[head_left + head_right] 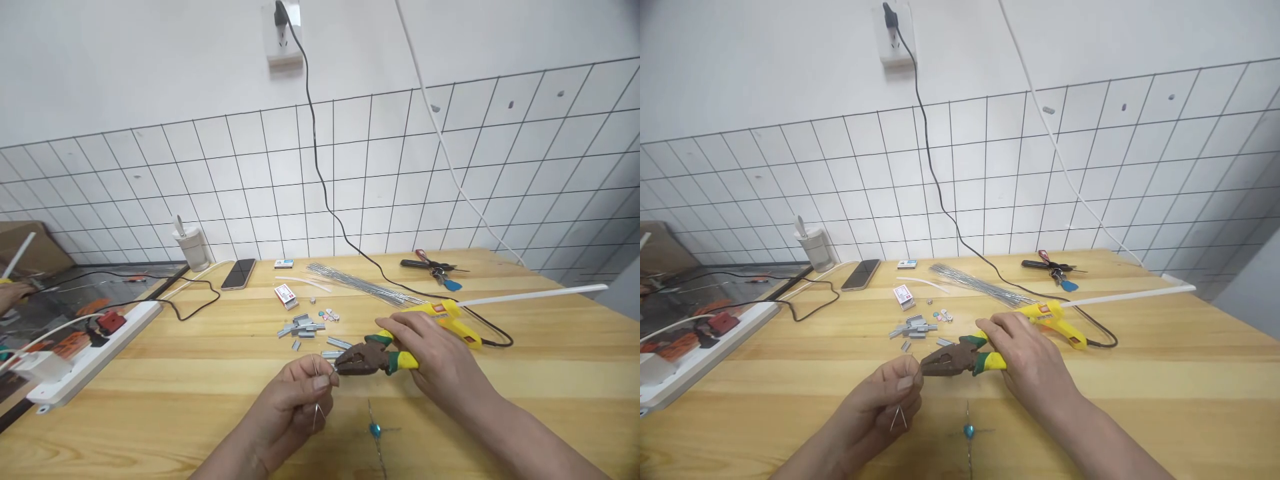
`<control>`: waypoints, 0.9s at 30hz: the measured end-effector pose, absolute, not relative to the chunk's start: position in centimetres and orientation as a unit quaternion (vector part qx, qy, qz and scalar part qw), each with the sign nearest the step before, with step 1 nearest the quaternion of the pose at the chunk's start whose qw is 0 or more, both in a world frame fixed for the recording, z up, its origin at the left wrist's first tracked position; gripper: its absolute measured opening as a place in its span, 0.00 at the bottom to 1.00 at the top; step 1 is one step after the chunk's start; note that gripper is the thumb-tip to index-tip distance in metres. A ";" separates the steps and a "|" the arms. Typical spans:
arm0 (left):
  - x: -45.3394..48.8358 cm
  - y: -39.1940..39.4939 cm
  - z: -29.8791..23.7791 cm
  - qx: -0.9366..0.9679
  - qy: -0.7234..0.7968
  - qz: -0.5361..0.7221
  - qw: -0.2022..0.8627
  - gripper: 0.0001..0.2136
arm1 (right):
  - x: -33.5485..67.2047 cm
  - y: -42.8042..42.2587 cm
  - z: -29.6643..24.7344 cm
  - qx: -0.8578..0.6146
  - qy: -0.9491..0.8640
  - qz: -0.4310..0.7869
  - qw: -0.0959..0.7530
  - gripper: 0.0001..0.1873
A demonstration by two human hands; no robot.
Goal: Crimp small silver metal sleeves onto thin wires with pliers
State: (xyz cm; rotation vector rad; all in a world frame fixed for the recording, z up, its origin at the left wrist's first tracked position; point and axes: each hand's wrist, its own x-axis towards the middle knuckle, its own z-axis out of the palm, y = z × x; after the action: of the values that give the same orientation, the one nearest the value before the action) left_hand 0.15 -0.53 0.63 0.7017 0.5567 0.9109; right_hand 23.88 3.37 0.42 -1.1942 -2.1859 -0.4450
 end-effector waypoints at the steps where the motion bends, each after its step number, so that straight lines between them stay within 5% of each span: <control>1: 0.2 -0.5 0.6 0.327 0.261 0.426 0.802 0.06 | 23.9 3.4 0.4 -0.450 -0.825 -0.165 0.299 0.27; 20: 0.6 -0.7 0.7 0.263 0.229 0.442 0.827 0.07 | 24.2 3.8 -0.3 -0.432 -0.846 -0.167 0.265 0.29; 27: 0.0 -0.3 1.3 0.365 0.307 0.448 0.756 0.09 | 24.4 3.8 0.3 -0.463 -0.824 -0.170 0.279 0.28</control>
State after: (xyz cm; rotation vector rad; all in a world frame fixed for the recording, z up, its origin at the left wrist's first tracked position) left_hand 0.04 -0.31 1.31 0.7952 0.6703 0.9779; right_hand 24.44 3.84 0.34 -1.2413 -2.2119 -0.4553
